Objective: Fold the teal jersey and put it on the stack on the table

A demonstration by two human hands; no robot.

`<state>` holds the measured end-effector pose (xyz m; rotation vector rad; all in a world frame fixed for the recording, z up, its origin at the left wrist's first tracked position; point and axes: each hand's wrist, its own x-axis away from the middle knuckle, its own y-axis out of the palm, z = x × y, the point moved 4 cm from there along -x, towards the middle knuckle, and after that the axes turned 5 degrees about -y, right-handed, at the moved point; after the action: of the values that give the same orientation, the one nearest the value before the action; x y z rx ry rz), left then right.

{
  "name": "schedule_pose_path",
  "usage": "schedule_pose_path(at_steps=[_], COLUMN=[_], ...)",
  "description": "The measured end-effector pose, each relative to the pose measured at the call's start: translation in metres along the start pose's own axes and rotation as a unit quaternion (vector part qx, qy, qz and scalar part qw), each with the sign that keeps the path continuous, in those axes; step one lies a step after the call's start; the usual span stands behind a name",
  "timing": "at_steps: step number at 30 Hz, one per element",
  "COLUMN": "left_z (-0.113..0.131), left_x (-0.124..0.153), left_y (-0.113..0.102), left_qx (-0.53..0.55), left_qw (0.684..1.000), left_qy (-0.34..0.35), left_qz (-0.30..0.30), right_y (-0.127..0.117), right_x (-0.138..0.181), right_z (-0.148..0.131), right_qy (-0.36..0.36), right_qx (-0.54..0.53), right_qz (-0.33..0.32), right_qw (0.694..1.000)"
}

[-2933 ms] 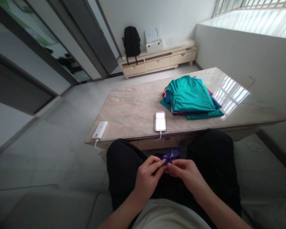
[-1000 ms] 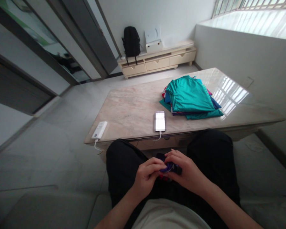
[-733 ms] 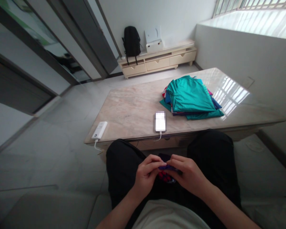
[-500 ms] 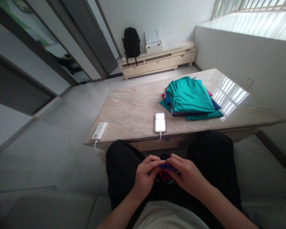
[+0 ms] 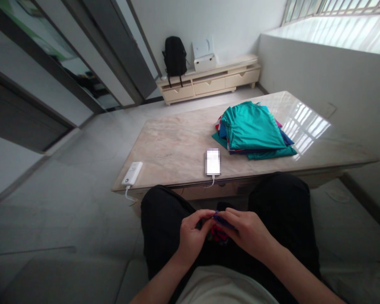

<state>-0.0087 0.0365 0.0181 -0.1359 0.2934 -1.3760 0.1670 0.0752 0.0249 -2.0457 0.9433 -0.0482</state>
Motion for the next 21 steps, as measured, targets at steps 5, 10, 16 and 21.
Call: schedule_pose_path(at_steps=[5,10,16,21], left_z=[-0.007,-0.012,-0.016,-0.021], left_x=[0.001,0.005,0.007,-0.001], left_y=[0.006,0.020,0.028,0.018], left_qx=[-0.016,-0.034,-0.052,-0.054], left_qw=[0.998,0.992,0.990,0.993], left_qy=[0.006,0.015,0.009,-0.013], left_qz=[-0.067,-0.123,-0.130,-0.105], right_y=[-0.011,-0.014,-0.016,-0.021], right_x=[-0.002,-0.002,-0.003,0.000], right_z=[-0.001,-0.003,-0.003,0.004], right_qy=[-0.016,-0.018,-0.035,-0.038], right_qx=[-0.001,-0.002,0.028,0.057], right_qz=[0.029,0.043,0.053,0.065], right_qw=[0.999,0.999,0.998,0.996])
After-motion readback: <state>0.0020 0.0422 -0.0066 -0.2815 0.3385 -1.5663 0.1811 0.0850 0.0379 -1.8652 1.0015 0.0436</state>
